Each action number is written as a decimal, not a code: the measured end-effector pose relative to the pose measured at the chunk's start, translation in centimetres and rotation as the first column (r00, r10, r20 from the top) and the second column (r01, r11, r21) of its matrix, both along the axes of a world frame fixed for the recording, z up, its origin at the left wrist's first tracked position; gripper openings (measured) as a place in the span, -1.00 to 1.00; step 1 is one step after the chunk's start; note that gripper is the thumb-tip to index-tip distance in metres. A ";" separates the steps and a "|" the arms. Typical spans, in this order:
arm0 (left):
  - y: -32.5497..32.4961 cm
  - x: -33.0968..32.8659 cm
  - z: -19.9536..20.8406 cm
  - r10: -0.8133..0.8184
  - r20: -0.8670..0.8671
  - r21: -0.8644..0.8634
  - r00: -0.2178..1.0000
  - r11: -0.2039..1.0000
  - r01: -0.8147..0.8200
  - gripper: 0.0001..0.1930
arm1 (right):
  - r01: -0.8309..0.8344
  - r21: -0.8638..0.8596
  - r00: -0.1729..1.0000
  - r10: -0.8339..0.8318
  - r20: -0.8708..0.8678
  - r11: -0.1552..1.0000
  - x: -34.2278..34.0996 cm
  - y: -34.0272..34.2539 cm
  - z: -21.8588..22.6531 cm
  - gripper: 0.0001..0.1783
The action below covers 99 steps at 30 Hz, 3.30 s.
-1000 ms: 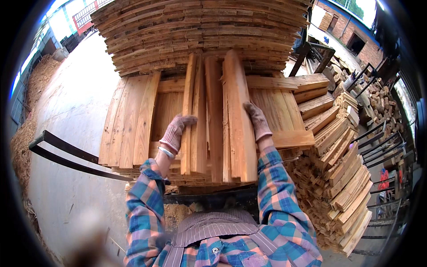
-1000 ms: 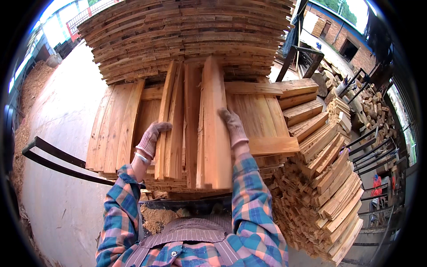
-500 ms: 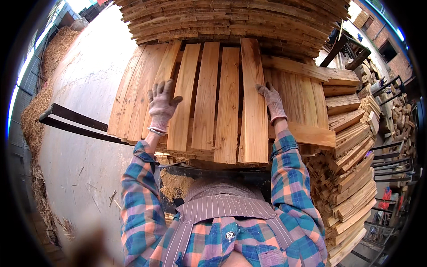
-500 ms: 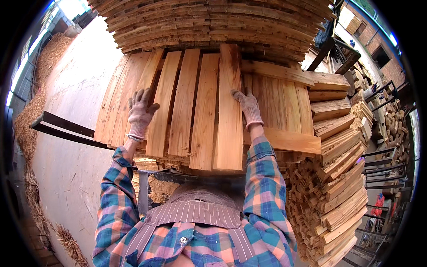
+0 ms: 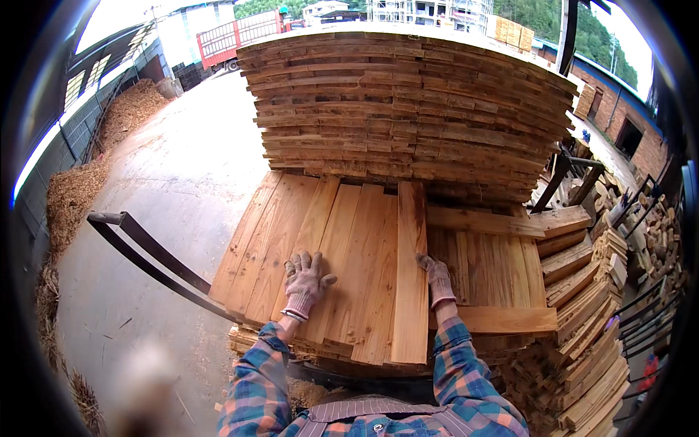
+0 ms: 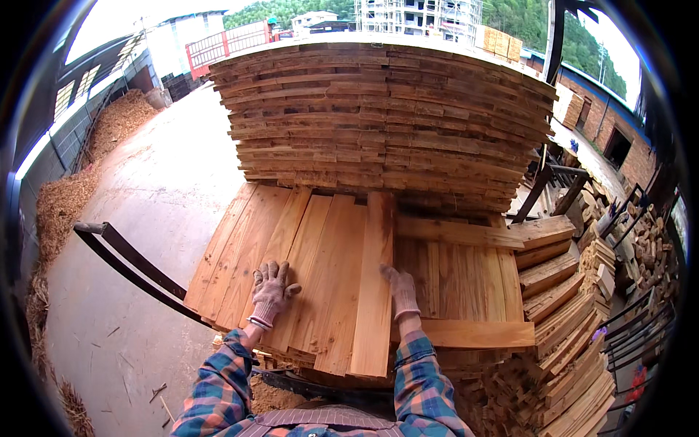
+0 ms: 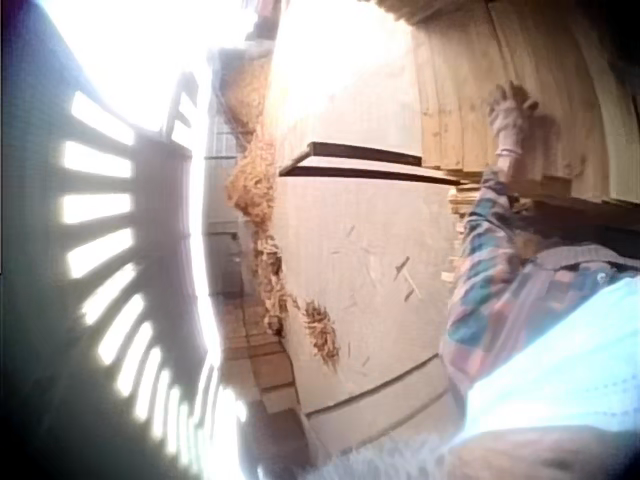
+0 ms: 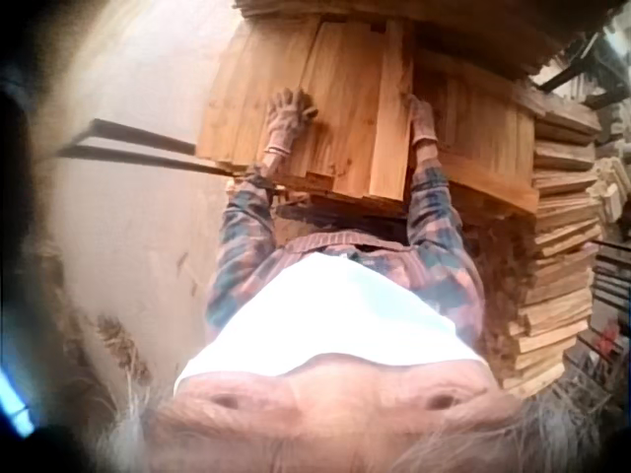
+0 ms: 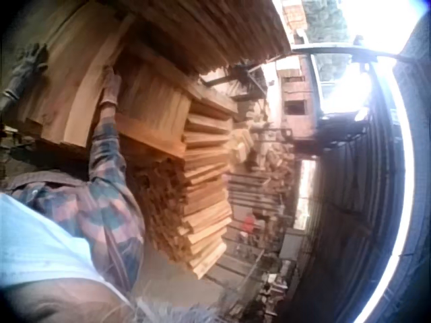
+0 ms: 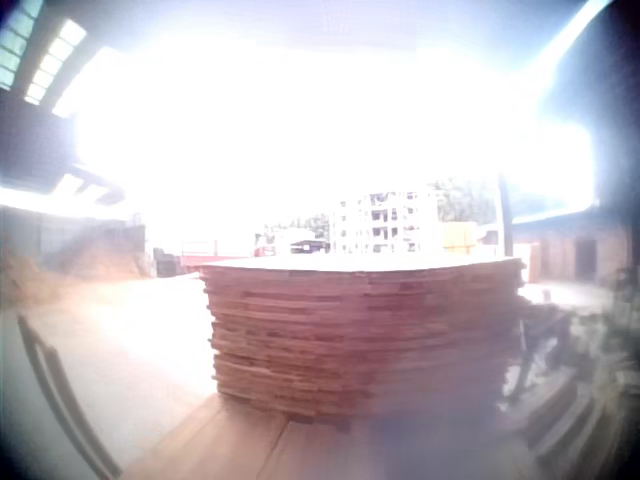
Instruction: The person picks up wooden planks from a pile and stacks them onto a growing stack. The person handles the planks one by one or in small groups, aligning them carefully on the pile.
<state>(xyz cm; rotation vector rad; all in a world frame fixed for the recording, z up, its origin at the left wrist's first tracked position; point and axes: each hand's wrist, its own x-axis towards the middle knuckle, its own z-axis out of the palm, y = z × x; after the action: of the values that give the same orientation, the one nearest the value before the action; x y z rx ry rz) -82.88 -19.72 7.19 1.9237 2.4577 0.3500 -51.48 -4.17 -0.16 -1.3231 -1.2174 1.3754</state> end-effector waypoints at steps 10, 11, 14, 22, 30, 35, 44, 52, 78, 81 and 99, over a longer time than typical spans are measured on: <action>-0.8 -0.4 0.7 0.039 0.000 -0.053 0.999 0.998 -0.039 -0.22 | -0.226 0.259 0.520 -0.109 0.847 0.939 -2.9 -3.4 11.9 -0.02; -0.8 -0.3 0.6 0.051 -0.010 -0.059 0.999 0.997 -0.052 -0.23 | -0.262 0.167 0.434 -0.038 0.900 0.950 -4.9 -5.2 14.0 -0.02; 0.5 -0.1 0.3 -0.005 -0.083 0.005 0.997 1.000 0.005 -0.26 | -0.114 0.024 0.149 -0.007 0.989 0.993 -8.3 -6.9 16.0 -0.08; 1.1 3.4 -1.3 -0.286 0.250 0.133 0.925 0.956 0.260 -0.25 | -0.081 -0.067 0.441 0.096 0.892 0.994 -2.1 -5.2 17.1 0.22; 4.5 20.7 0.2 -0.266 0.174 -0.125 0.948 0.949 0.289 -0.04 | 0.029 -0.005 0.343 -0.006 0.939 1.000 8.5 -2.7 13.4 0.34; 6.1 25.1 1.5 -0.313 0.097 -0.249 0.945 0.911 0.328 -0.09 | 0.135 -0.027 0.343 -0.021 0.939 0.990 11.6 -0.4 12.1 0.25; 6.0 17.1 0.4 -0.207 0.000 -0.023 0.978 0.978 0.207 -0.22 | -0.050 0.023 0.868 0.032 0.496 0.998 16.4 0.3 8.7 0.04; 6.5 17.8 1.0 -0.275 -0.050 -0.092 0.960 0.959 0.270 -0.30 | -0.063 0.073 0.989 0.053 0.140 0.995 15.0 0.9 5.5 -0.14; -16.0 9.0 -1.6 -0.103 0.314 0.513 0.944 0.855 -0.077 -0.22 | -0.766 0.400 0.391 -0.130 0.911 0.503 3.5 -24.9 5.2 -0.27; -15.6 9.4 -4.1 -0.073 0.138 0.365 0.988 0.931 0.018 -0.24 | -0.786 0.286 0.308 -0.053 0.950 0.548 1.5 -24.2 4.5 -0.29; -15.6 2.2 -5.0 0.142 0.195 0.702 0.970 0.671 -0.239 -0.29 | -0.687 0.391 0.355 -0.187 0.916 0.612 0.8 -24.0 4.8 -0.22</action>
<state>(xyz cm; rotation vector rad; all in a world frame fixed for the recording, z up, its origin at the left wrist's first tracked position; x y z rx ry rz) -80.64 -35.32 2.17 1.7040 2.6601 1.6185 -50.64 -28.13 4.69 -1.1994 -2.5527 -0.0406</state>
